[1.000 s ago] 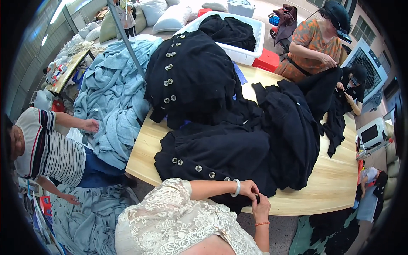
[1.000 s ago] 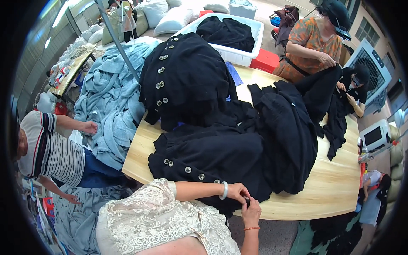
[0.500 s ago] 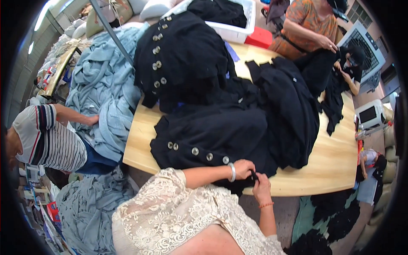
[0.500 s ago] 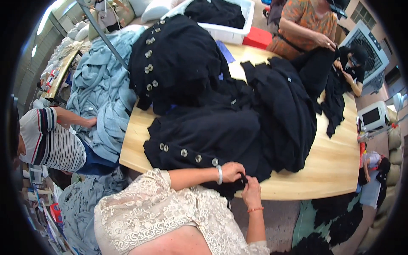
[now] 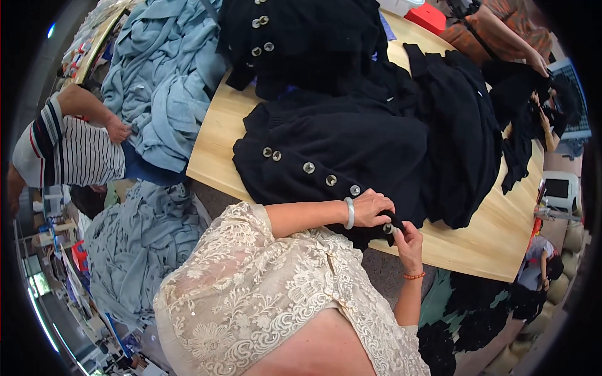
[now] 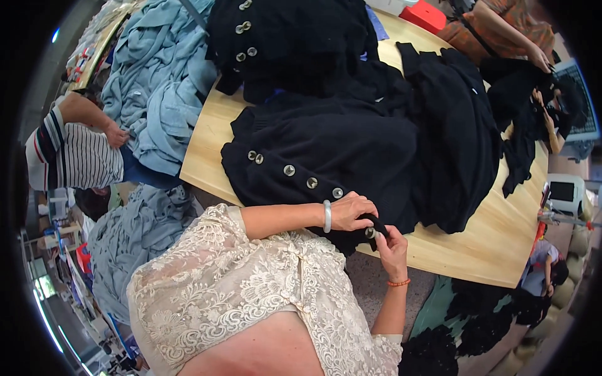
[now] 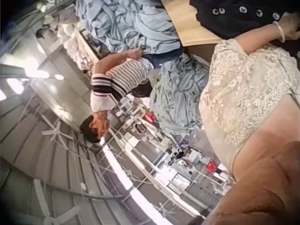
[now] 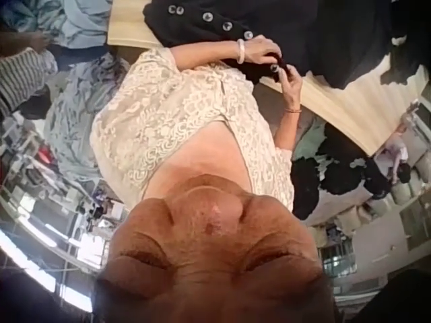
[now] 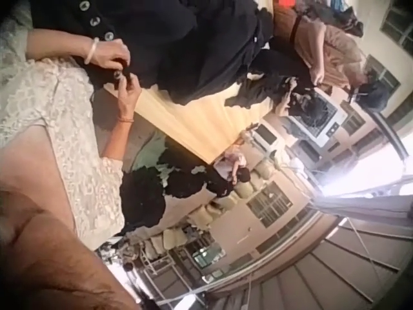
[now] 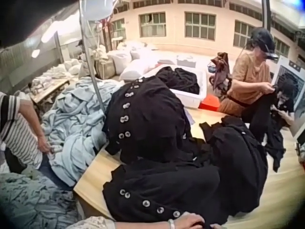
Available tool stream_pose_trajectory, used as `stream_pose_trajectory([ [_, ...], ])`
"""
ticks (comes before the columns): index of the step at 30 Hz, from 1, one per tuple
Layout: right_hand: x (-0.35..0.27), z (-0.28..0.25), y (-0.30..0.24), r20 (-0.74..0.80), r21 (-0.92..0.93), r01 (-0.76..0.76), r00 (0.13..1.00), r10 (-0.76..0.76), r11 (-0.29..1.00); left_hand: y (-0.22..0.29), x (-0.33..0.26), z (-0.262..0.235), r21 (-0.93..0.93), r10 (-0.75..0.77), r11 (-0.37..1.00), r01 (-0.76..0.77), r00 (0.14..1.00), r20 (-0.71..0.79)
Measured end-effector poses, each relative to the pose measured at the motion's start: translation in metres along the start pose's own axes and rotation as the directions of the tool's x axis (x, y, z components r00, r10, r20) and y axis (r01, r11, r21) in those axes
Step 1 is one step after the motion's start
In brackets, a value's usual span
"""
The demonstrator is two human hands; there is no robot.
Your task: Inspecting and buttoning black garments with metal grommets on a factory work table.
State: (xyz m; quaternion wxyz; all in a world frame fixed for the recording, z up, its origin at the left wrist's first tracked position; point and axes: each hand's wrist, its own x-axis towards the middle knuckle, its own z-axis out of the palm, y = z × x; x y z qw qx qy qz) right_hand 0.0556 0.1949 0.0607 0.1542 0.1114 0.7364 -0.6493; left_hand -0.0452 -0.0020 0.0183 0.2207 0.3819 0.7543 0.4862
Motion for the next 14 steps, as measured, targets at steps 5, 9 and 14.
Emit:
stream_pose_trajectory([
  [5,0.002,-0.033,-0.023,-0.284,0.224,0.266,0.938,-0.199,0.938,-0.007,-0.043,-0.044,0.449,-0.018,0.891,0.069,0.993,-0.118],
  [9,0.002,-0.065,-0.07,-0.133,0.393,0.411,0.91,-0.392,0.822,-0.004,-0.057,-0.084,0.197,-0.294,0.906,0.374,0.893,-0.34],
  [14,0.043,-0.016,-0.093,0.0,-0.833,0.297,0.844,-0.537,0.467,0.071,-0.042,-0.087,-0.242,0.173,0.918,-0.313,0.868,-0.464],
])
